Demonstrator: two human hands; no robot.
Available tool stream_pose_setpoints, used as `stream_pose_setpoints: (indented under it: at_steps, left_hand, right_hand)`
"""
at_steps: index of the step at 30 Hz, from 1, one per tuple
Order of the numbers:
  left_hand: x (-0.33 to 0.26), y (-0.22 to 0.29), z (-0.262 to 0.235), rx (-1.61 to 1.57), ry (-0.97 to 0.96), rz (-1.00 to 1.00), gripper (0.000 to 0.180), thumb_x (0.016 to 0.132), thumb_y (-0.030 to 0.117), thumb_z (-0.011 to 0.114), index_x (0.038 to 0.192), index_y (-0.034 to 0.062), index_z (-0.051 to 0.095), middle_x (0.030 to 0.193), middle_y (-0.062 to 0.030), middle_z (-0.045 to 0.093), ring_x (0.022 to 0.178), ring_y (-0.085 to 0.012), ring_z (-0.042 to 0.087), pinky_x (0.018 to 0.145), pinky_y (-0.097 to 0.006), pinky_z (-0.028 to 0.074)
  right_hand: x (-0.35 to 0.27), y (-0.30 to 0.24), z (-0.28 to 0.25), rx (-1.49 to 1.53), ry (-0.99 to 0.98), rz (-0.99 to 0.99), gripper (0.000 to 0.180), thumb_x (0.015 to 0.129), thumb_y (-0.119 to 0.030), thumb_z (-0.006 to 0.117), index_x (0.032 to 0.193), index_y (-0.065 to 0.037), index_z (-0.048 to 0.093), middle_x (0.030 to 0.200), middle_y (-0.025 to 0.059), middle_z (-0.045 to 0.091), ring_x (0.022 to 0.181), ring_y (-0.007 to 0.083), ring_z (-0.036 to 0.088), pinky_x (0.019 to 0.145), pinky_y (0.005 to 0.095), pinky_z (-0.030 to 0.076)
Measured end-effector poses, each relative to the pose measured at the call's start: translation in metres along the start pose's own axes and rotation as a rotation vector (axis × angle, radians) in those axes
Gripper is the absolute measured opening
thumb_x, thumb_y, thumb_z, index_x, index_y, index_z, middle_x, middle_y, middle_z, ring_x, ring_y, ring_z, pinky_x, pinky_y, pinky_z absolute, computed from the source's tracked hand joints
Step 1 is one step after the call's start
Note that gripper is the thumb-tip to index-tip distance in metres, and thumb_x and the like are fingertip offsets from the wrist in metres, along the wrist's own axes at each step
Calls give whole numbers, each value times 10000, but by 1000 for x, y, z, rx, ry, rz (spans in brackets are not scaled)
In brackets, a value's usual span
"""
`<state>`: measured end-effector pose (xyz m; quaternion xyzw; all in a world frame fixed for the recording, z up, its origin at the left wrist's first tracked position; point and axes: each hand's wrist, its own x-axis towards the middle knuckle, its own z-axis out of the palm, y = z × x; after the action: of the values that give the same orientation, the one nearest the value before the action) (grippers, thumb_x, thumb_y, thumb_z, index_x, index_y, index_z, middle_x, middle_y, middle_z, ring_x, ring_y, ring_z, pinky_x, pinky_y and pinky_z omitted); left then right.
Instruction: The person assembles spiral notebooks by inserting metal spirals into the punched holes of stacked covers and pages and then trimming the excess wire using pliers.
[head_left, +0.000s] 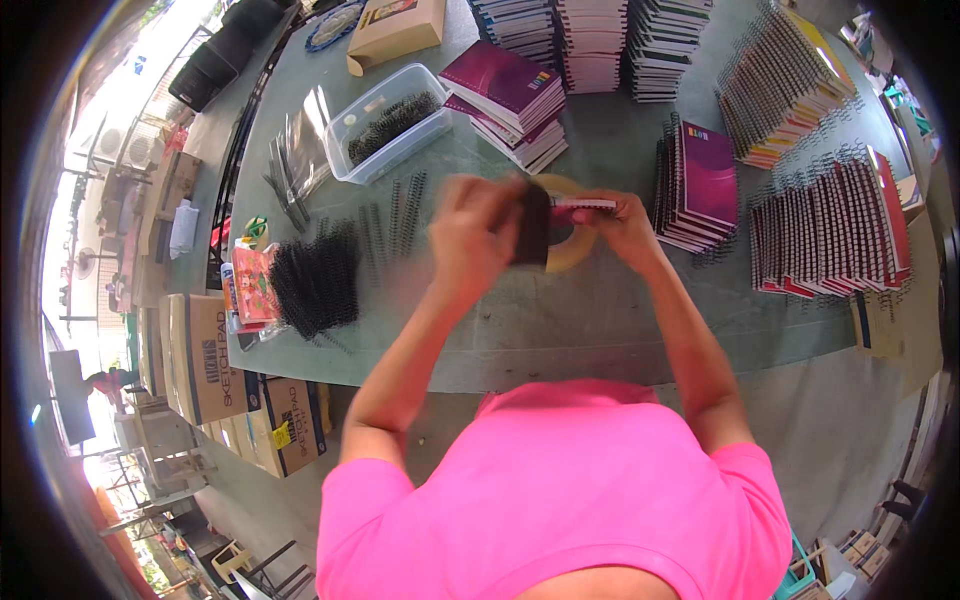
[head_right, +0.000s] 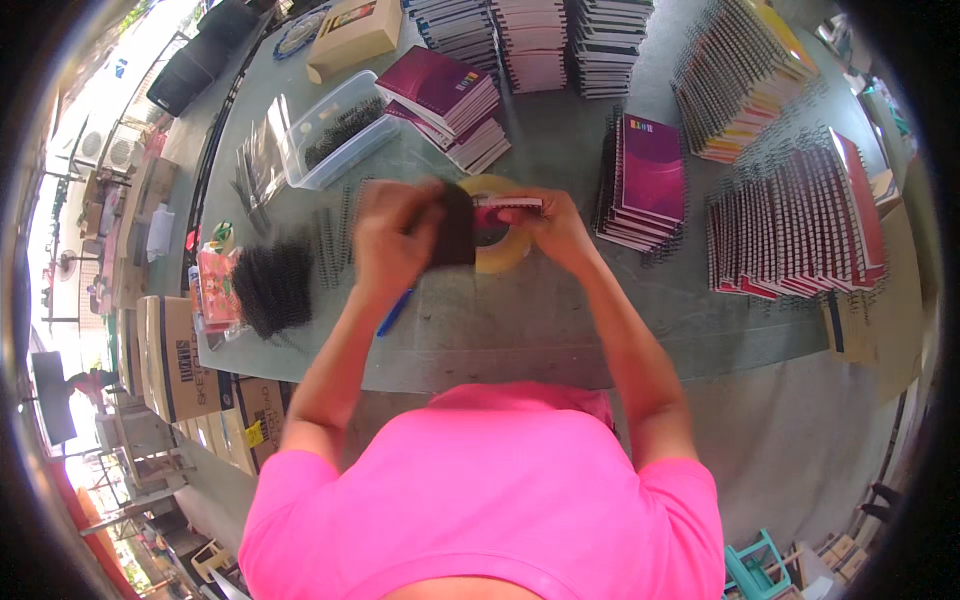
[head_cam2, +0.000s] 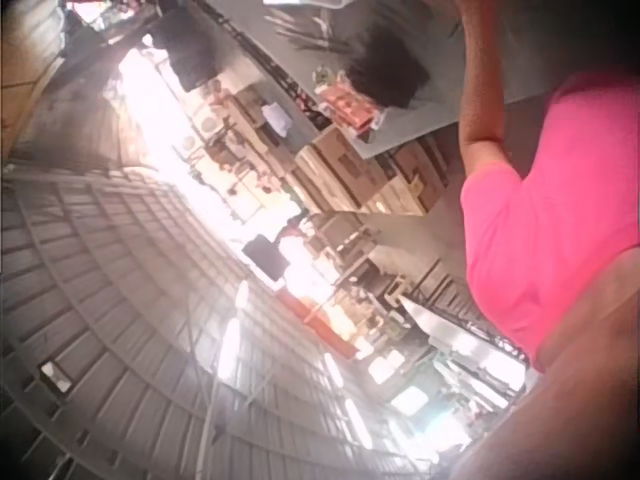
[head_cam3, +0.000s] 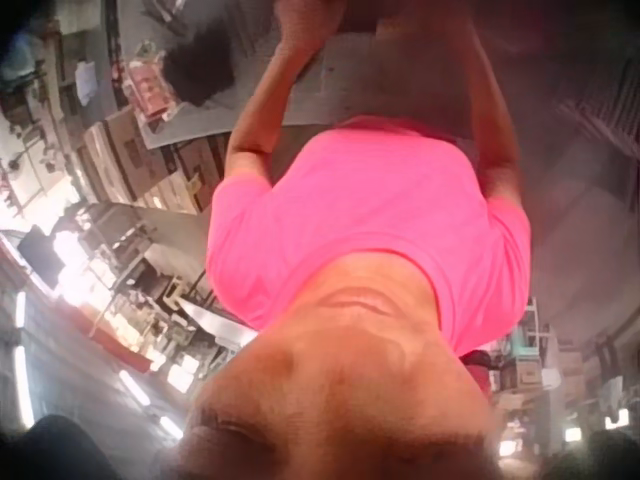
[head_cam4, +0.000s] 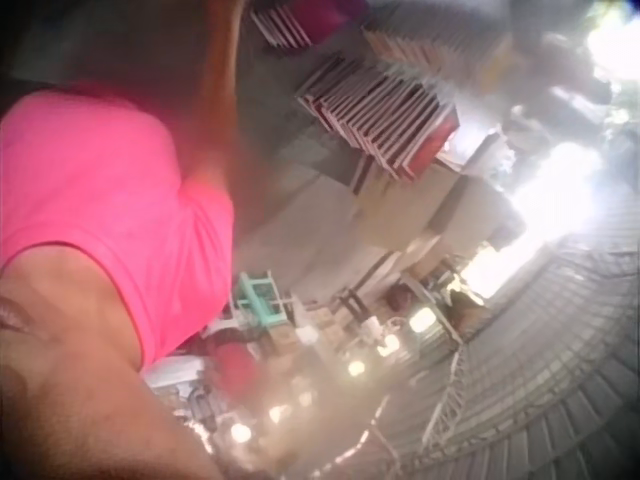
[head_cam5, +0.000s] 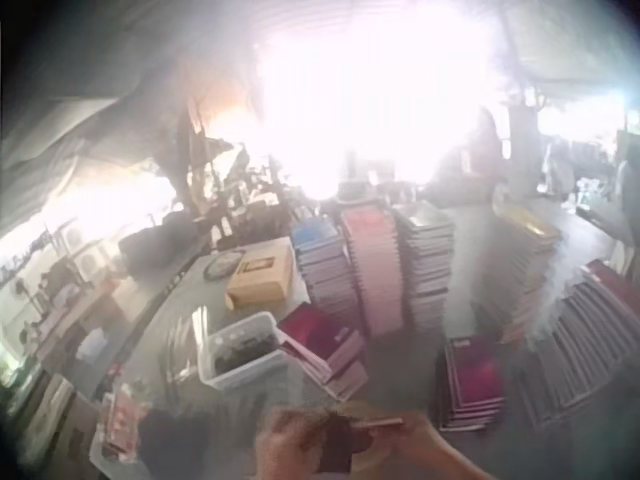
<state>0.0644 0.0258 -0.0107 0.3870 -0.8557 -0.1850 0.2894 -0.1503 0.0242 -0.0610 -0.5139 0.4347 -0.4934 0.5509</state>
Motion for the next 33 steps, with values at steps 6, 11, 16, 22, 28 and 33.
stream_pose_setpoints:
  at_steps: [6,11,16,22,28,33]
  left_hand:
    - [25,10,-17,134,379,16,274,700,71,717,969,99,674,917,-89,592,853,-238,585,737,-334,480]
    - [22,17,-2,-47,253,-11,281,687,60,715,964,85,678,871,-101,595,833,-271,569,750,-361,466]
    - [37,22,0,0,283,29,280,681,50,704,956,95,678,863,-109,583,869,-286,566,756,-383,465]
    - [12,18,26,-13,-50,-38,252,695,95,706,944,109,672,926,-120,570,880,-302,566,755,-399,475]
    - [-2,32,32,13,-3,33,246,741,147,683,977,91,648,1009,-108,568,969,-300,551,784,-407,451]
    - [41,5,5,427,-21,227,217,764,116,642,975,75,617,967,-76,579,978,-278,515,822,-401,382]
  right_hand:
    - [-3,2,0,-4,8,125,209,795,31,631,1000,-3,655,917,17,657,833,82,584,770,229,465]
    - [-4,1,-2,-45,-16,53,246,801,18,630,1046,-5,644,922,12,663,839,72,591,727,228,467]
    - [0,18,-7,-18,-49,45,250,831,28,587,1078,11,625,947,7,652,872,55,558,768,221,458]
    - [-1,7,-8,-108,-79,75,258,848,6,577,1103,14,616,998,14,651,913,60,552,805,222,455]
    - [-6,-5,5,116,-57,-37,258,842,-10,598,1099,4,615,1105,64,634,1014,109,570,865,242,455]
    - [-11,-9,6,128,4,-131,254,838,31,585,1091,23,601,1110,82,627,1013,115,576,852,245,474]
